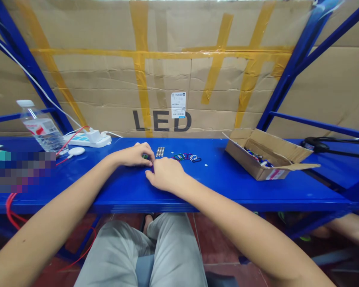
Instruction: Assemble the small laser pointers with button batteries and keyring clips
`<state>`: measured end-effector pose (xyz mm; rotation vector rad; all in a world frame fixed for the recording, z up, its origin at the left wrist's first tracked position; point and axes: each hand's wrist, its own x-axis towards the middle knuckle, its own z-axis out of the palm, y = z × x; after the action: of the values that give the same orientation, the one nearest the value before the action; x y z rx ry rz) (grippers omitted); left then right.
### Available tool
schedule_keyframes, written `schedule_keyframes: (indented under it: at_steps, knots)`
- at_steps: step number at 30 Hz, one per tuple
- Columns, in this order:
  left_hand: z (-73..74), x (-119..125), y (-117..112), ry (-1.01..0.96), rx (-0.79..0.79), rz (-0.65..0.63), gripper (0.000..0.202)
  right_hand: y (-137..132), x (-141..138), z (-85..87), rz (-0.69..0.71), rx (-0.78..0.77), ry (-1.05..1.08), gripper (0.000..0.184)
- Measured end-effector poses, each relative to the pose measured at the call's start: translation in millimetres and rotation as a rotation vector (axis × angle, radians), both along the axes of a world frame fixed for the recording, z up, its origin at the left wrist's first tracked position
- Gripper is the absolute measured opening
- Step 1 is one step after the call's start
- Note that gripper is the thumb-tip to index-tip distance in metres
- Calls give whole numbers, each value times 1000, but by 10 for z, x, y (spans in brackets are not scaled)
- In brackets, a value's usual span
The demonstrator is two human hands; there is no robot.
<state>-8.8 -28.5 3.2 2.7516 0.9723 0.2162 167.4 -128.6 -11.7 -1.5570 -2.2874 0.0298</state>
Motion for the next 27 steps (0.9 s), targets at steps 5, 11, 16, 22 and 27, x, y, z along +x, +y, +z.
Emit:
schedule_keyframes:
  at_steps: [5, 11, 16, 22, 27]
  knots:
    - [-20, 47, 19, -142, 81, 38, 23, 19, -156, -62, -21, -71, -188, 25]
    - [-194, 172, 91, -77, 269, -22, 52, 127, 357, 393, 41, -273, -199, 18]
    - [-221, 243, 48, 31, 324, -29, 50, 454, 896, 715, 47, -347, 119, 20]
    - [-218, 274, 25, 125, 376, -3, 48, 754, 1009, 443, 236, -462, 996, 21]
    - [-223, 261, 64, 92, 348, -19, 49, 752, 850, 218, 314, -482, 1326, 23]
